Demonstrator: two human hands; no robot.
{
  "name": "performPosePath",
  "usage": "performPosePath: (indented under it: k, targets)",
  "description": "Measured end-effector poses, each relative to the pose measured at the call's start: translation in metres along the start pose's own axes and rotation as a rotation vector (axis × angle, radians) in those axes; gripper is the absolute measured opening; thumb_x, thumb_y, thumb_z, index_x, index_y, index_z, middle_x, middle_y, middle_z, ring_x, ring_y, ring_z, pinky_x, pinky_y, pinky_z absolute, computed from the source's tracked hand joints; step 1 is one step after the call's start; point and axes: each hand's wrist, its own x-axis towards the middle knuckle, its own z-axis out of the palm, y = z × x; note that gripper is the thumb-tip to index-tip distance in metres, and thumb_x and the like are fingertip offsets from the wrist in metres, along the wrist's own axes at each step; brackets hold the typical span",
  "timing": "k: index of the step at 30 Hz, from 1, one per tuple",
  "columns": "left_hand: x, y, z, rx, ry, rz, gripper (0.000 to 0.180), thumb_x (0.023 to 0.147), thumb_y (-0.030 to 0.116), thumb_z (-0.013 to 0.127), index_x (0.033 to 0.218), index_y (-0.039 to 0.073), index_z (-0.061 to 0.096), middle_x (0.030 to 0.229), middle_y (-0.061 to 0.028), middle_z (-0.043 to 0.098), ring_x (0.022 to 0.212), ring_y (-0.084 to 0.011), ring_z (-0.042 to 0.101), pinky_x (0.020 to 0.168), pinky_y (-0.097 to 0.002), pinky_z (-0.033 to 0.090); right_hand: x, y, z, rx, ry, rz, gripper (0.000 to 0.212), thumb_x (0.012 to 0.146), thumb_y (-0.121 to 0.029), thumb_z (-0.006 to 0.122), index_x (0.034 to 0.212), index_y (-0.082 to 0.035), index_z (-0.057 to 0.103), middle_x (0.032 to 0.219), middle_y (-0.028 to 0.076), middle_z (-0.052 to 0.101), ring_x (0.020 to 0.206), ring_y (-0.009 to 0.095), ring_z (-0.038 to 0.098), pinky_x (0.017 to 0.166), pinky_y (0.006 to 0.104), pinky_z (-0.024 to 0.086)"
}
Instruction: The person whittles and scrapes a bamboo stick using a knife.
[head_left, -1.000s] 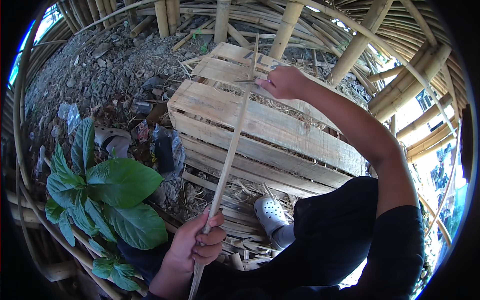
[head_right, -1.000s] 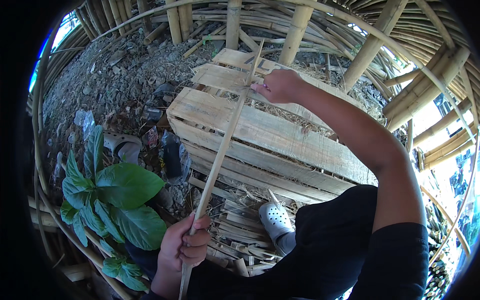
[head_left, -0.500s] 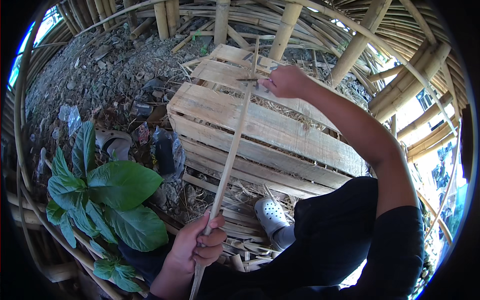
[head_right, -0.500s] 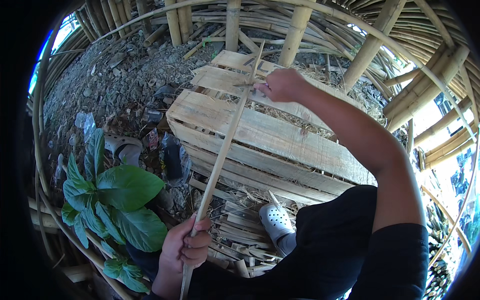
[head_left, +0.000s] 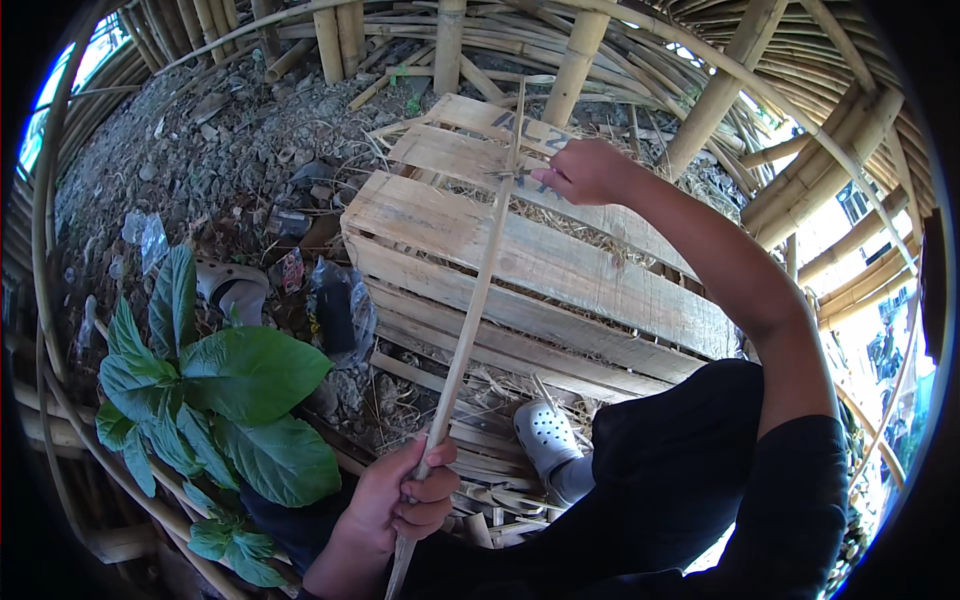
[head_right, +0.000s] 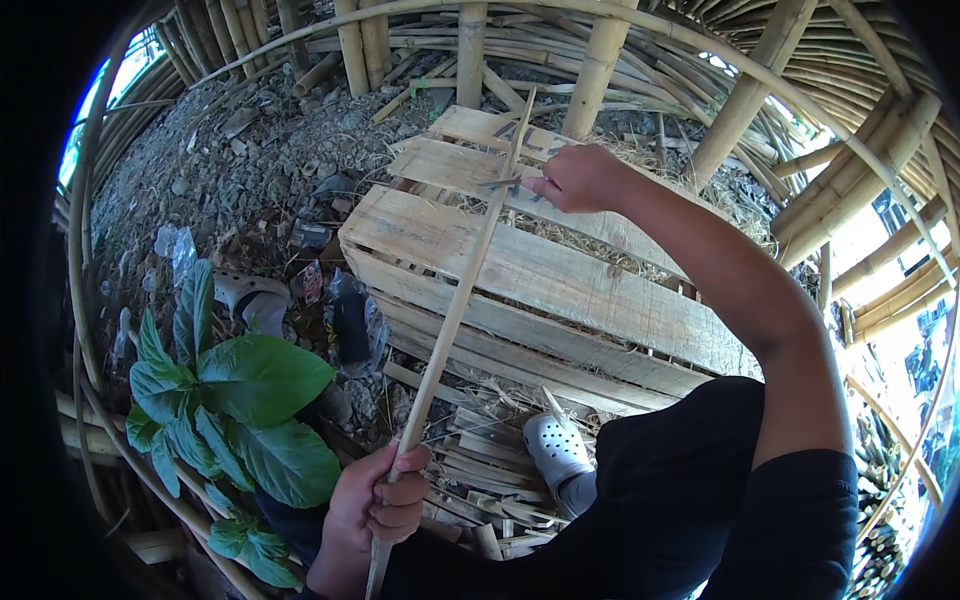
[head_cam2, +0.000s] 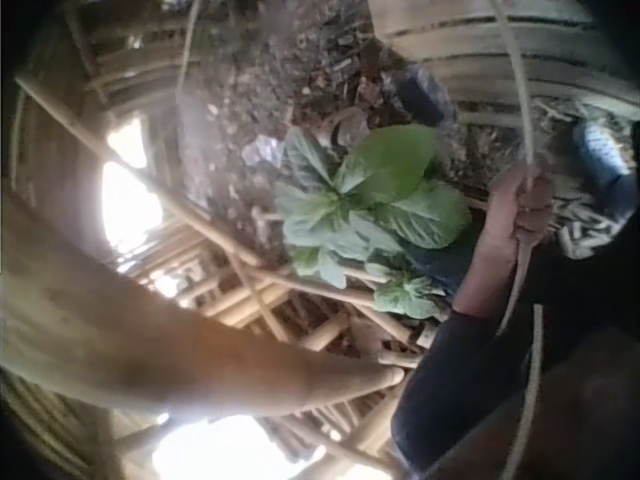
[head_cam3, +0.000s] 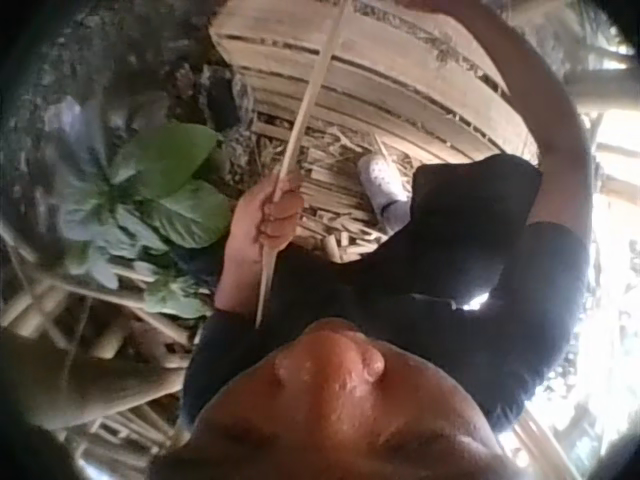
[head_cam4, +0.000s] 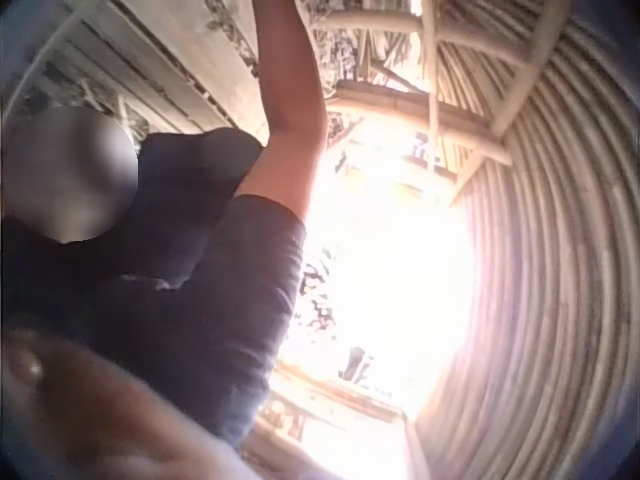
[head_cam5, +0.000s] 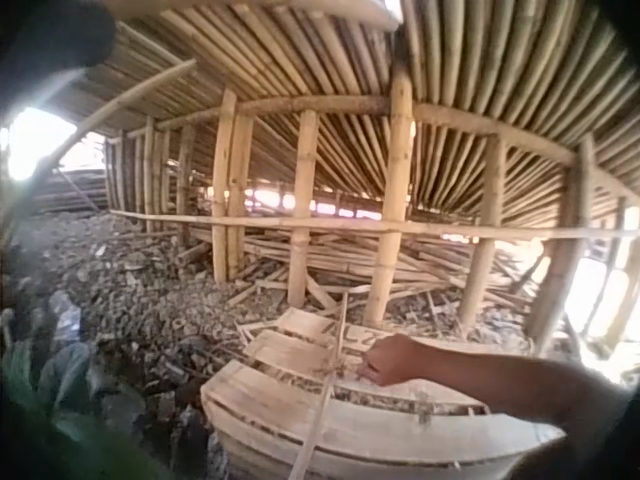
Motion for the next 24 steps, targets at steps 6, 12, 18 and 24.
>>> performPosePath:
  k: [6,12,18,24]
  targets:
    - [0.002,0.003,0.000,-0.011,-0.062,-0.027,0.029,0.102,0.039,0.030,0.089,0.016,0.040,0.057,0.0069,0.028,0.038,-0.0005,0.017,0.028,-0.0172,0.013,0.004,-0.005,0.012,0.113,0.071,0.120,0.064,0.096,-0.051,0.035,0.066,-0.004,0.064,0.065,0.016,0.062,0.065,0.034,0.063,0.063,0.0454,0.051]
    - [0.003,0.002,0.004,0.040,-0.014,-0.017,0.029,0.102,0.039,0.029,0.089,0.016,0.040,0.057,0.0070,0.028,0.039,-0.0004,0.017,0.028,-0.0171,0.013,0.004,-0.002,0.015,0.055,0.083,0.012,0.064,0.097,-0.051,0.035,0.062,-0.005,0.063,0.061,0.014,0.060,0.062,0.032,0.062,0.059,0.0437,0.050]
    - [0.004,0.002,0.000,-0.016,-0.059,-0.031,0.030,0.102,0.039,0.029,0.089,0.016,0.040,0.058,0.0070,0.028,0.038,-0.0006,0.017,0.028,-0.0173,0.012,0.008,-0.013,0.006,0.012,0.020,0.000,0.066,0.097,-0.052,0.032,0.063,-0.004,0.063,0.062,0.015,0.060,0.061,0.033,0.061,0.061,0.0448,0.050]
    - [0.005,0.001,-0.001,-0.073,-0.071,-0.031,0.029,0.102,0.039,0.030,0.088,0.016,0.040,0.057,0.0065,0.028,0.037,-0.0004,0.016,0.028,-0.0174,0.011,0.007,-0.006,0.015,0.053,0.080,-0.025,0.065,0.096,-0.053,0.035,0.064,-0.004,0.064,0.062,0.015,0.060,0.063,0.034,0.062,0.061,0.0461,0.050]
